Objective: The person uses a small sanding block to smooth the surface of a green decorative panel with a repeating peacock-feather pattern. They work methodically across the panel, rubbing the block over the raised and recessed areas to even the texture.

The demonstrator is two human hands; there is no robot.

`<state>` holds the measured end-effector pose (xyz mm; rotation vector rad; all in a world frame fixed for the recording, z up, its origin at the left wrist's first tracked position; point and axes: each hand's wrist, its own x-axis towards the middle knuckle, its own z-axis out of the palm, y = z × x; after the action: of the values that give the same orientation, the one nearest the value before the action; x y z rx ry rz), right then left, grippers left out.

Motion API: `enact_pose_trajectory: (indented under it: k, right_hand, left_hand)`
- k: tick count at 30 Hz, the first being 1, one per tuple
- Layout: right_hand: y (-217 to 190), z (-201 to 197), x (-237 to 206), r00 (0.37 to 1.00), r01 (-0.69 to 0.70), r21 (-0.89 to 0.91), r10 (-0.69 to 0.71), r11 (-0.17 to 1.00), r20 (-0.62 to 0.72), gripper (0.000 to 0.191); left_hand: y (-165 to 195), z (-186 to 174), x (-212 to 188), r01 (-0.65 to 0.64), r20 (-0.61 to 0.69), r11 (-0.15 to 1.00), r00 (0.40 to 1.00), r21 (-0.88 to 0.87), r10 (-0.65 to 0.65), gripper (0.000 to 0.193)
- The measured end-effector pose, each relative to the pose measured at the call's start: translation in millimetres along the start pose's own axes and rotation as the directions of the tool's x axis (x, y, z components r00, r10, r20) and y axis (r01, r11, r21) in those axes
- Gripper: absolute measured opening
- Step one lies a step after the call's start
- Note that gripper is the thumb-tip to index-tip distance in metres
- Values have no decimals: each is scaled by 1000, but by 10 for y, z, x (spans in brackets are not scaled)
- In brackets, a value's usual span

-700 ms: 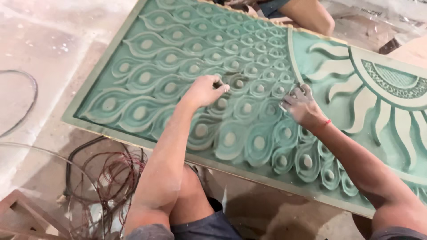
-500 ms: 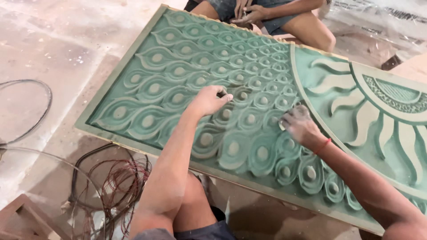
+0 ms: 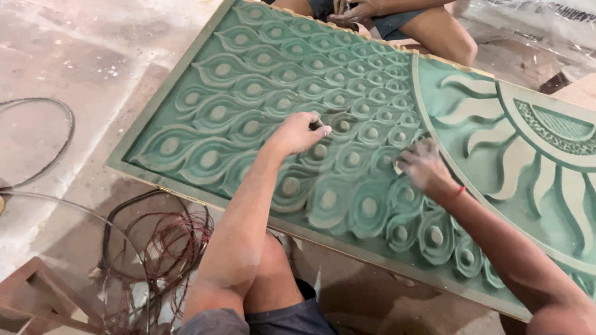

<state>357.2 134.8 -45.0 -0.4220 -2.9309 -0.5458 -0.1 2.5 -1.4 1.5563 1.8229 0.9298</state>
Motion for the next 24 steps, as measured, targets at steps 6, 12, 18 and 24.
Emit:
enact_pose_trajectory:
  k: [6,12,18,24]
  right_hand:
    - [58,-16,46,996,-35,45,39,998,-78,24]
    - [31,-4,17,998,-28,39,25,999,61,26]
    - [88,-15,-13,998,-14,40,11,999,60,25]
    - [38,-63,23,996,-90,53,90,995,-6,22]
  left_hand:
    - [47,-9,-9,-5,4,1000,1000,29,5,38]
    - [76,-33,-25,57,14,998,998,-4,-57,38]
    - [21,46,11,28,12,999,1000,30,-28,39]
    - [-29,56,32,4,19,998,1000,55,-5,39]
